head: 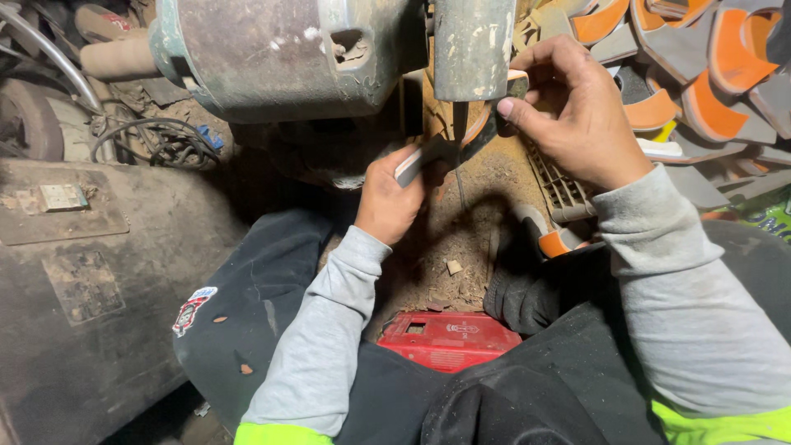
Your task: The person sits on the floor and uses a bench grinder to smooth the edges of curved shoe sole pieces. They handle each piece by hand, pressing it against the spinning wheel, then inspect it before moving to the next one.
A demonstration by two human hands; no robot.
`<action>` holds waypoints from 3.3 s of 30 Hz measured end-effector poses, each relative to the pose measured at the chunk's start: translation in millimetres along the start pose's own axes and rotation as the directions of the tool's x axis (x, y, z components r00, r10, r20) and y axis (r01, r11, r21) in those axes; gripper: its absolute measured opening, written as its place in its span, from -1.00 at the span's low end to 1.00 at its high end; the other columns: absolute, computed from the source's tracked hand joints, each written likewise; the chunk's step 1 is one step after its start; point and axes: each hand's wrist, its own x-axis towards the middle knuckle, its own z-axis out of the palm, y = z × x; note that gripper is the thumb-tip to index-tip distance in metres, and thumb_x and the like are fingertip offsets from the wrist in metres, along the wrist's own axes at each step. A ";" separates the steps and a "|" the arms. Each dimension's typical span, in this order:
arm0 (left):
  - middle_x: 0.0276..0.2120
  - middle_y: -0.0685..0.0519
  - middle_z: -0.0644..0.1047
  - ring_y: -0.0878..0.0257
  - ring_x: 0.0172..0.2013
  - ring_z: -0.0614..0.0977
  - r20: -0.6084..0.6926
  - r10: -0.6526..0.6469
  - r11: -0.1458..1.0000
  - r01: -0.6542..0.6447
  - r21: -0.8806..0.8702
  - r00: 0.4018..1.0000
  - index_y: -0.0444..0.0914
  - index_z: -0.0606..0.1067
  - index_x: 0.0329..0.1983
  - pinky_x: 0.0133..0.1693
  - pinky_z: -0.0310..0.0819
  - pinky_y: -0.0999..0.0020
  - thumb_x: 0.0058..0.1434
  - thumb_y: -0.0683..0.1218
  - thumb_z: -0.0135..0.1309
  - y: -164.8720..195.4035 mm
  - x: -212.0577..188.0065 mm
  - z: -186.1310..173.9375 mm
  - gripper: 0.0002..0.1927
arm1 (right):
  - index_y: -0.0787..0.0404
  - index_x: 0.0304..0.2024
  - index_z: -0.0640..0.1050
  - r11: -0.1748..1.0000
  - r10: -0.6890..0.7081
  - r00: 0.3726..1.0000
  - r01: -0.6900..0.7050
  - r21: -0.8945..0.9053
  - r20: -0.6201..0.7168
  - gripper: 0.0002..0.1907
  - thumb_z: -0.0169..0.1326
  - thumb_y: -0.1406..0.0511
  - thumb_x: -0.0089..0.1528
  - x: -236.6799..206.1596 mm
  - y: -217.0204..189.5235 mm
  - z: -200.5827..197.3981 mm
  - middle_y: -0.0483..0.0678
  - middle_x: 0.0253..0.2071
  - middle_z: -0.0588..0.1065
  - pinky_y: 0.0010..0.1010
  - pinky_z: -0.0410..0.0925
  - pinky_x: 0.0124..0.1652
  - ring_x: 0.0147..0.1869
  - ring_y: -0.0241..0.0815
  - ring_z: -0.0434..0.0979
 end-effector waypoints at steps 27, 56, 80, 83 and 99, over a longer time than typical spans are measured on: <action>-0.30 0.09 0.57 0.31 -0.30 0.59 0.057 0.143 0.946 -0.153 0.285 0.988 -0.37 0.64 -0.04 -0.22 0.46 0.46 0.27 -0.15 0.29 25.2 -29.5 -46.0 -0.75 | 0.31 -0.16 0.41 0.918 0.279 0.900 -0.353 0.184 0.334 -0.77 0.18 0.40 0.22 -15.0 5.7 16.3 -0.12 -0.25 0.53 -0.50 0.50 -0.16 -0.16 -0.38 0.58; -0.40 0.10 0.54 0.40 -0.49 0.50 0.040 -0.323 0.820 0.301 -0.486 0.945 -0.33 0.54 -0.13 -0.45 0.39 0.51 0.28 -0.14 0.24 -9.4 -18.4 -31.1 -0.81 | 0.37 -0.20 0.52 0.939 0.332 0.921 -0.342 0.018 0.203 -0.74 0.12 0.24 0.34 -5.0 -1.1 26.8 -0.10 -0.43 0.50 -0.48 0.46 -0.36 -0.38 -0.32 0.61; -0.37 0.06 0.54 0.36 -0.45 0.53 -0.003 -0.273 0.810 0.228 -0.541 0.962 -0.38 0.52 -0.08 -0.43 0.44 0.45 0.33 -0.13 0.20 -4.1 -11.5 -24.0 -0.78 | 0.34 -0.14 0.55 0.960 0.276 0.945 -0.281 0.000 0.175 -0.75 0.12 0.23 0.37 5.4 -12.8 16.6 -0.12 -0.41 0.52 -0.50 0.36 -0.37 -0.39 -0.37 0.48; -0.36 0.06 0.55 0.37 -0.46 0.53 0.005 -0.291 0.807 0.249 -0.535 0.957 -0.37 0.52 -0.09 -0.44 0.43 0.46 0.31 -0.13 0.21 -6.5 -12.9 -27.2 -0.78 | 0.35 -0.16 0.54 0.954 0.298 0.942 -0.298 -0.023 0.157 -0.75 0.11 0.24 0.35 4.9 -12.8 22.3 -0.13 -0.42 0.53 -0.50 0.38 -0.38 -0.40 -0.37 0.51; -0.29 0.05 0.60 0.34 -0.34 0.59 0.086 -0.160 0.970 0.173 -0.171 0.983 -0.34 0.55 -0.05 -0.26 0.54 0.40 0.34 -0.19 0.10 -20.6 -13.7 -18.3 -0.83 | 0.32 -0.13 0.52 0.918 0.379 0.898 -0.395 0.031 0.222 -0.73 0.11 0.20 0.35 -0.5 -9.0 -4.5 -0.11 -0.47 0.42 -0.47 0.50 -0.33 -0.42 -0.34 0.49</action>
